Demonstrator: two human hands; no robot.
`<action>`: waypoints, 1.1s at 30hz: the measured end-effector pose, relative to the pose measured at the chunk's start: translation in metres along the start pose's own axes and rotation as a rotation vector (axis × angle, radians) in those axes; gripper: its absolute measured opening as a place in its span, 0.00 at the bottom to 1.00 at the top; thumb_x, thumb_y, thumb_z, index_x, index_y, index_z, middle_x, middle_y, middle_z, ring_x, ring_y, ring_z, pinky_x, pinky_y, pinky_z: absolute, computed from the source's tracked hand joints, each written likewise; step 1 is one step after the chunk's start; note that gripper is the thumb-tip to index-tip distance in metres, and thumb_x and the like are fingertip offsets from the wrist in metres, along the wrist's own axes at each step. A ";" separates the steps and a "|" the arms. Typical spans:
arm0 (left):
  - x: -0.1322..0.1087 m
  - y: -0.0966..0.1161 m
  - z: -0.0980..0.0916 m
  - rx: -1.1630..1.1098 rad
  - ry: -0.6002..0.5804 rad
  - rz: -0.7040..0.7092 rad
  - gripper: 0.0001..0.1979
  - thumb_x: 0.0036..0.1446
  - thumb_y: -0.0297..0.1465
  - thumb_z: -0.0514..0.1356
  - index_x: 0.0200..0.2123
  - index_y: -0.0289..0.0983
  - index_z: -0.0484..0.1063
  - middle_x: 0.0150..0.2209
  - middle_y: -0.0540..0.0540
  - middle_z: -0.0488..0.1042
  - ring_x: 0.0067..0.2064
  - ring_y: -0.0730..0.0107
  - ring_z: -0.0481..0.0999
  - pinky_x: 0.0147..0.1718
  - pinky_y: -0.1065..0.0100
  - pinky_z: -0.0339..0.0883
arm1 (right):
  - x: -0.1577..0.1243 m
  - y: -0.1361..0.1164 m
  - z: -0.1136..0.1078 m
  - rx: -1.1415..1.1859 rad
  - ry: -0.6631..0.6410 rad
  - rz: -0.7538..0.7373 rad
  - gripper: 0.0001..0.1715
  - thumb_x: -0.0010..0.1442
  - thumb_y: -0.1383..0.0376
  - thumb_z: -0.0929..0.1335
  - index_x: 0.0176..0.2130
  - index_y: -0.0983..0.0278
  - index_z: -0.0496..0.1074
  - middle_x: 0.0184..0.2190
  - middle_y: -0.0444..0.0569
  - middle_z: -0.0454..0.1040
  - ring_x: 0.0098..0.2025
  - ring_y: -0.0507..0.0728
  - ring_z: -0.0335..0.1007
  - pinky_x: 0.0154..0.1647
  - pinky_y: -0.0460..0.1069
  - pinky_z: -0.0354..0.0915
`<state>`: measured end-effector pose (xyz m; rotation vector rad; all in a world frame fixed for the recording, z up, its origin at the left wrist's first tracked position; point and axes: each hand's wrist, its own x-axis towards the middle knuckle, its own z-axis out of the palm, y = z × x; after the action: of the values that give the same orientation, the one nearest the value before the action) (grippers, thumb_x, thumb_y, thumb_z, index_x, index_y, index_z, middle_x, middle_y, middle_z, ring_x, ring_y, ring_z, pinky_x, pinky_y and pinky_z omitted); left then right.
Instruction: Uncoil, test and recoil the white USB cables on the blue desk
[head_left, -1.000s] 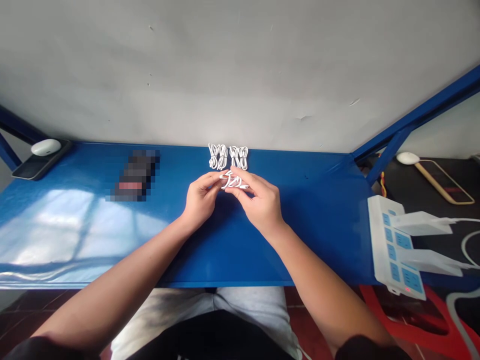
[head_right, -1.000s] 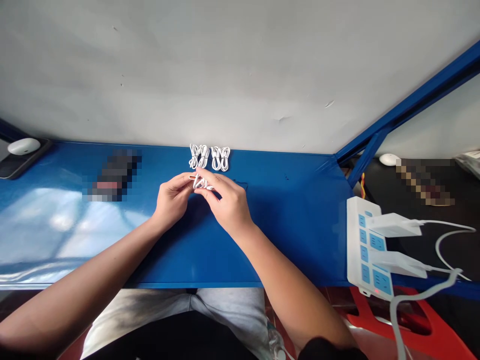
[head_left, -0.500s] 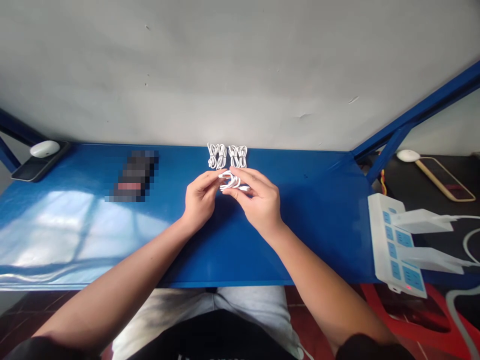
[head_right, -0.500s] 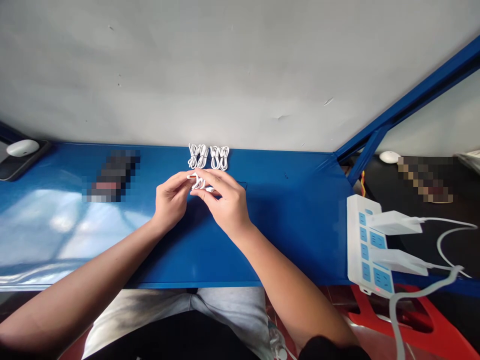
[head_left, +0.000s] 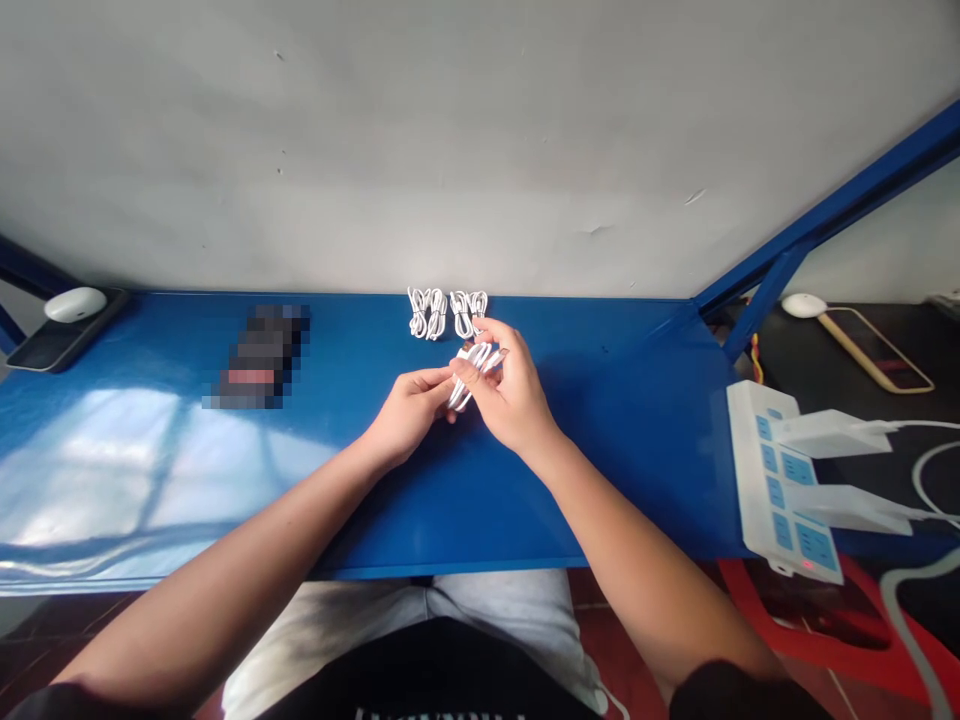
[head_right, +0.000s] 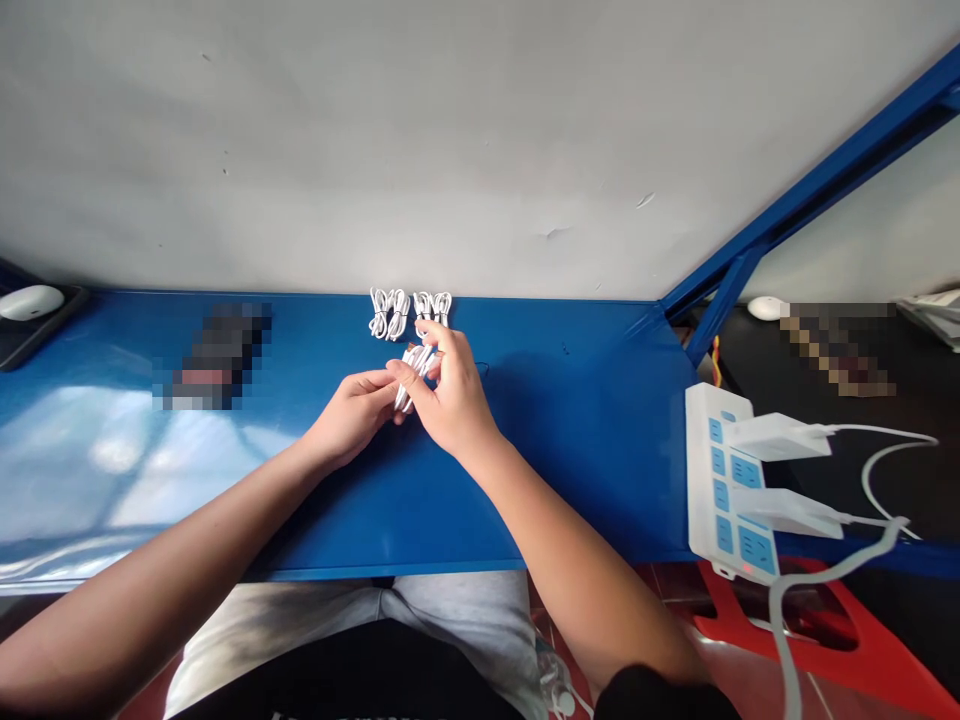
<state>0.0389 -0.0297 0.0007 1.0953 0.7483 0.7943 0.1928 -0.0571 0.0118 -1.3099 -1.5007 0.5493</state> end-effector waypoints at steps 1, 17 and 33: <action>-0.001 0.000 0.002 -0.067 -0.040 -0.055 0.13 0.57 0.38 0.68 0.29 0.32 0.79 0.26 0.47 0.72 0.27 0.76 0.66 0.27 0.72 0.61 | 0.001 0.000 -0.001 -0.001 0.003 0.007 0.33 0.64 0.51 0.71 0.62 0.60 0.64 0.52 0.57 0.71 0.49 0.62 0.73 0.47 0.56 0.75; -0.011 0.006 0.016 -0.346 -0.148 -0.347 0.15 0.65 0.37 0.52 0.39 0.32 0.72 0.33 0.41 0.73 0.31 0.67 0.73 0.27 0.69 0.67 | 0.008 0.001 -0.004 -0.195 -0.037 0.019 0.10 0.62 0.62 0.71 0.29 0.61 0.75 0.29 0.44 0.77 0.31 0.54 0.72 0.36 0.48 0.66; -0.005 0.010 0.005 -0.297 -0.061 -0.353 0.18 0.54 0.29 0.61 0.49 0.33 0.72 0.32 0.50 0.66 0.23 0.80 0.57 0.20 0.74 0.48 | 0.032 0.034 -0.069 -0.345 -0.011 0.277 0.13 0.60 0.60 0.71 0.42 0.62 0.82 0.41 0.54 0.82 0.38 0.61 0.76 0.46 0.58 0.72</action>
<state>0.0383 -0.0338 0.0121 0.6926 0.7207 0.5464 0.2729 -0.0363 0.0212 -1.8033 -1.4756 0.4855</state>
